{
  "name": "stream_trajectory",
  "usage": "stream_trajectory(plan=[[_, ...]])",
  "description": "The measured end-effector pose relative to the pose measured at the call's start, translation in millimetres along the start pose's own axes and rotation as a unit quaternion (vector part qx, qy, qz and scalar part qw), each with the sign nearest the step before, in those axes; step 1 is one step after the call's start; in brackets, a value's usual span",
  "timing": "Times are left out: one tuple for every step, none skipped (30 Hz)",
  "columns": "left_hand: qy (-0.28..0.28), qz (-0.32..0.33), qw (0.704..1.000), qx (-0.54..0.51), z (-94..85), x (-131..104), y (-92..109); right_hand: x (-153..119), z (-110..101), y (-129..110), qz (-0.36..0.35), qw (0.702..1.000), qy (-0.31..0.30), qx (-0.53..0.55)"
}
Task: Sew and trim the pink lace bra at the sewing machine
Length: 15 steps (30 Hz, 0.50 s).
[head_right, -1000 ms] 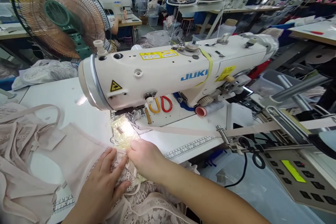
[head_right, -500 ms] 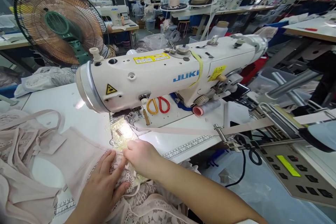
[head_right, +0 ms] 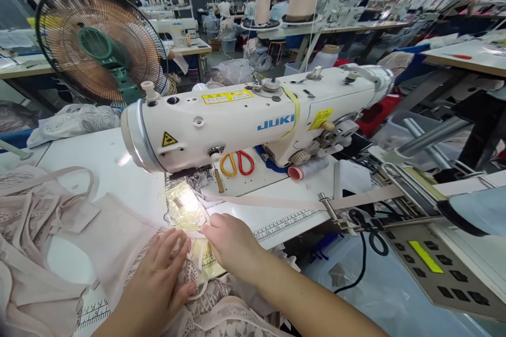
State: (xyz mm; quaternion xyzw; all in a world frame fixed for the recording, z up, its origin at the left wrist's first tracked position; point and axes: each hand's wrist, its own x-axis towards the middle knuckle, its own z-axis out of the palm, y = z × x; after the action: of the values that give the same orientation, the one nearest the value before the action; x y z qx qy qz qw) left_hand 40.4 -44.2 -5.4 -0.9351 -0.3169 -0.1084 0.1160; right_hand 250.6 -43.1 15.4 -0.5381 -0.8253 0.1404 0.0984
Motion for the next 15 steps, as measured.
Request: stream_trajectory(plan=[[0.007,0.012,1.0,0.004,-2.3,3.3,2.7,1.8,3.2,0.1,-0.006,1.0,0.003,0.003],[0.011,0.017,1.0,0.008,-4.2,6.3,5.5,3.8,6.3,0.1,-0.014,1.0,0.004,0.004],[0.013,0.018,1.0,0.009,-5.7,8.9,8.4,5.8,9.1,0.0,-0.021,1.0,0.005,0.007],[0.013,0.012,1.0,0.01,-6.7,11.1,11.0,7.8,11.5,-0.2,-0.028,1.0,0.006,0.009],[0.013,0.006,1.0,0.009,-7.2,13.0,13.3,9.7,13.7,-0.5,-0.033,0.999,0.007,0.01],[0.013,0.002,1.0,0.007,-7.3,14.4,15.1,11.4,15.5,-0.8,-0.036,0.999,0.008,0.011],[0.013,-0.002,1.0,0.004,-7.2,15.5,16.5,12.9,17.1,-1.1,-0.038,0.999,0.009,0.011],[0.013,-0.006,1.0,0.002,-6.8,16.1,17.5,14.2,18.5,-1.3,-0.039,0.999,0.009,0.011],[0.012,-0.011,1.0,0.002,-6.2,16.4,18.0,15.4,19.7,-1.4,-0.041,0.999,0.009,0.011],[0.011,-0.016,1.0,0.003,-5.5,16.3,18.2,16.3,20.6,-1.4,-0.042,0.999,0.008,0.01],[0.009,-0.019,1.0,0.003,-4.6,16.0,18.0,17.1,21.3,-1.2,-0.044,0.999,0.007,0.009],[0.007,-0.021,1.0,0.003,-3.7,15.4,17.7,17.7,21.5,-0.8,-0.047,0.999,0.005,0.008],[0.006,-0.023,1.0,0.003,-2.8,14.7,17.3,18.1,21.4,-0.2,-0.051,0.999,0.003,0.007],[0.006,-0.023,1.0,0.003,-1.8,14.0,16.9,18.1,20.8,0.5,-0.055,0.998,-0.001,0.006],[0.004,-0.025,1.0,0.002,-0.9,13.4,16.5,17.7,19.7,1.5,-0.058,0.998,-0.005,0.004]])
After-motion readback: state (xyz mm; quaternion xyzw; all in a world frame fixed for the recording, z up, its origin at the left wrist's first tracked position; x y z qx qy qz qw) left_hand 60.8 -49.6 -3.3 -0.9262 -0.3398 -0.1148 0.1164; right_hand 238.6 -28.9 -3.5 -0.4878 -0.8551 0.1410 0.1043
